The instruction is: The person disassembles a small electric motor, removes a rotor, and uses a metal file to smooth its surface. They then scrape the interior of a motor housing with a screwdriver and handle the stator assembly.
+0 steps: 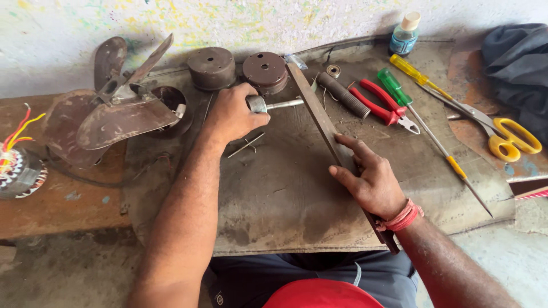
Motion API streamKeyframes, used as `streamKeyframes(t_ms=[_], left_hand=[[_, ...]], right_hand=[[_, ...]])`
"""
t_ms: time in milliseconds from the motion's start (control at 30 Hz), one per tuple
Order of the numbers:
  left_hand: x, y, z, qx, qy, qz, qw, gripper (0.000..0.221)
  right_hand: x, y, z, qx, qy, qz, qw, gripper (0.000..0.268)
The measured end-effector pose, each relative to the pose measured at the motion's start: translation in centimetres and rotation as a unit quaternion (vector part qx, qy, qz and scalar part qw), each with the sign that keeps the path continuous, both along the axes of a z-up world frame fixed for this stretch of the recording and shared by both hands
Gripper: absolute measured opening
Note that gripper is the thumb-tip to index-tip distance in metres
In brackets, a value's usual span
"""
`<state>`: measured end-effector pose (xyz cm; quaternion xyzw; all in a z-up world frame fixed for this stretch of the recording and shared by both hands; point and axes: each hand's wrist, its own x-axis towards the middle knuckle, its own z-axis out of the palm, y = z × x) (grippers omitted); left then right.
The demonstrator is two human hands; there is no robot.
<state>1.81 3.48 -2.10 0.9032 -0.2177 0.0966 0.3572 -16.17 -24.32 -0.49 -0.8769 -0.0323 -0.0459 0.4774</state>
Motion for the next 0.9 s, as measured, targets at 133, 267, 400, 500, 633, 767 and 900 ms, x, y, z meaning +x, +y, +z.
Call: streamKeyframes(t_ms=[133,267,400,500,633,767,900], left_hand=[[-0.2,0.7,-0.5,-0.062,-0.037,0.033,0.997,0.047],[1.9,0.9,-0.3,-0.155,-0.050,0.072,0.984,0.042],[3.5,0.6,-1.7,-0.151,-0.089,0.082,0.981,0.046],[4.2,0.5,-3.4,-0.134,-0.113,0.083,0.981,0.045],[4.2,0.7,-4.8,-0.109,-0.170,0.097,0.975,0.055],[3.3,0.4,-5.4,-0.090,-0.176,0.091,0.976,0.072],[2.8,0.5,-4.6,-0.071,-0.155,0.076,0.982,0.073]], right_hand=[[-0.2,-0.1,0.0,-0.010,-0.017,0.015,1.000,0.063],[-0.4,0.0,0.1,-0.005,-0.027,0.015,1.000,0.064],[-0.4,0.1,0.1,0.016,-0.039,0.025,0.999,0.060],[0.3,0.0,0.1,-0.003,-0.039,0.029,0.999,0.054],[3.1,1.0,-0.1,-0.062,-0.072,0.042,0.995,0.048],[6.5,2.6,-0.8,-0.091,-0.184,0.090,0.975,0.046],[7.3,3.8,-1.1,-0.177,-0.146,0.055,0.972,0.047]])
